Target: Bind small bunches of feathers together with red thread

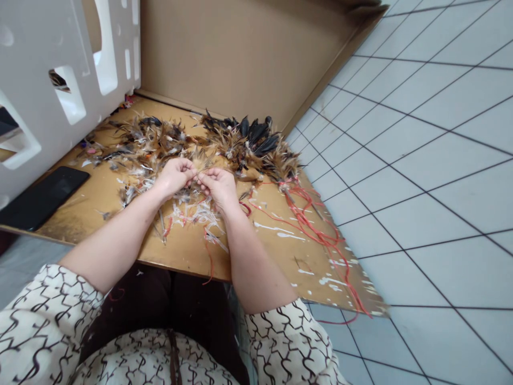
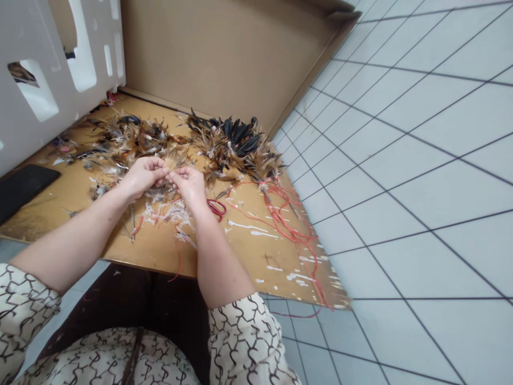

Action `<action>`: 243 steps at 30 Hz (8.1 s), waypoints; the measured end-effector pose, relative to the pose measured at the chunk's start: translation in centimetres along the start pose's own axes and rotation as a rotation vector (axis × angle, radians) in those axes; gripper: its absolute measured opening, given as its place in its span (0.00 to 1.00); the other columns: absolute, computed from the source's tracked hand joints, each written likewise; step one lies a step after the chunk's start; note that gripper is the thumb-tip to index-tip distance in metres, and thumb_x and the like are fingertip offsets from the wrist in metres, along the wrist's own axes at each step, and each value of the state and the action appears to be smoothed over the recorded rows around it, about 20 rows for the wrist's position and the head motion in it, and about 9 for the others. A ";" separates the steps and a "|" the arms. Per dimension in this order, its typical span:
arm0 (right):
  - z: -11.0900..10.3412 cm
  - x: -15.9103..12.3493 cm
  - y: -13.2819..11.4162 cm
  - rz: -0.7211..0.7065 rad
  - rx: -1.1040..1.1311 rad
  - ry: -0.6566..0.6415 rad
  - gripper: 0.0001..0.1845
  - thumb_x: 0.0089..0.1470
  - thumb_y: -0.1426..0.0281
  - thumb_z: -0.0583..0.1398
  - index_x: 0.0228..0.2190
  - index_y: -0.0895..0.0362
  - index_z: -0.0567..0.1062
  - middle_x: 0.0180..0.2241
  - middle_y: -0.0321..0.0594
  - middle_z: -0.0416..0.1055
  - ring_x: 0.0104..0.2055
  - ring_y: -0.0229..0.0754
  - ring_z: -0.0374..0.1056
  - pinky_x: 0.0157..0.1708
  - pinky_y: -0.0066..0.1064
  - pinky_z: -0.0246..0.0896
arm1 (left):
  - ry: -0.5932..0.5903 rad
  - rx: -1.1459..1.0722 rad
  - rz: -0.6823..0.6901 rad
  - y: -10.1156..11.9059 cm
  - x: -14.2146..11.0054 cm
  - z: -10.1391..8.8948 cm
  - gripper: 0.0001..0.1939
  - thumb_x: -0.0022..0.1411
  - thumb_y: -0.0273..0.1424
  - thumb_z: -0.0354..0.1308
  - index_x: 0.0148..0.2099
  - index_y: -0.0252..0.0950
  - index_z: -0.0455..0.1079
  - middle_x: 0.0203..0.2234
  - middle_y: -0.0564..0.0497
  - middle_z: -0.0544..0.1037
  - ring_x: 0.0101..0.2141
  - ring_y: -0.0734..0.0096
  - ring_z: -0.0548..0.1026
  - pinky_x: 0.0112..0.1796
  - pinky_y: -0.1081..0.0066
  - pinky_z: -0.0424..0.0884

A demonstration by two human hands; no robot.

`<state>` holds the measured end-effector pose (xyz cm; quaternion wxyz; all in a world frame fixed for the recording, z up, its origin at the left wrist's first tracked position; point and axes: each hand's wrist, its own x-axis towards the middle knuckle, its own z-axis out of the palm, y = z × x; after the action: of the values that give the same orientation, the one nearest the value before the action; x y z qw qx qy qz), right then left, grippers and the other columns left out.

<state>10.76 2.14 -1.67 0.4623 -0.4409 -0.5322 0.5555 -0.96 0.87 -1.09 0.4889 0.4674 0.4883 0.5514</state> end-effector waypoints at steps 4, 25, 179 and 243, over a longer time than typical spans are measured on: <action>0.0 0.2 0.2 -0.013 0.003 0.028 0.09 0.37 0.74 0.64 0.17 0.59 0.66 0.15 0.31 0.68 0.15 0.27 0.56 0.15 0.19 0.51 | -0.020 0.054 0.004 -0.1 0.0 0.0 0.12 0.52 0.15 0.52 0.20 0.32 0.62 0.09 0.58 0.67 0.11 0.85 0.59 0.16 0.81 0.54; 0.0 0.4 0.2 -0.028 -0.003 0.091 0.09 0.41 0.77 0.58 0.16 0.58 0.64 0.12 0.28 0.63 0.15 0.27 0.55 0.17 0.21 0.50 | -0.068 0.128 -0.002 0.3 -0.6 0.2 0.09 0.49 0.17 0.54 0.21 0.32 0.64 0.11 0.58 0.68 0.12 0.85 0.62 0.16 0.82 0.56; -0.7 0.9 0.3 0.055 0.353 0.052 0.13 0.37 0.75 0.65 0.13 0.59 0.64 0.13 0.28 0.58 0.18 0.27 0.53 0.17 0.21 0.48 | 0.039 0.044 0.091 0.2 0.1 -1.1 0.15 0.29 0.30 0.69 0.24 0.33 0.72 0.18 0.55 0.74 0.22 0.76 0.69 0.28 0.74 0.66; -1.5 1.6 0.0 0.071 0.445 0.137 0.17 0.50 0.76 0.58 0.14 0.58 0.60 0.11 0.27 0.53 0.15 0.28 0.48 0.17 0.21 0.49 | -0.276 -0.022 -0.051 -0.1 -0.1 -1.1 0.13 0.32 0.24 0.65 0.26 0.31 0.69 0.17 0.53 0.75 0.18 0.78 0.70 0.22 0.77 0.63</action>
<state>11.92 3.96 -1.71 0.5634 -0.3832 -0.3484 0.6438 -2.04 0.64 -1.33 0.5703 0.5210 0.4222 0.4744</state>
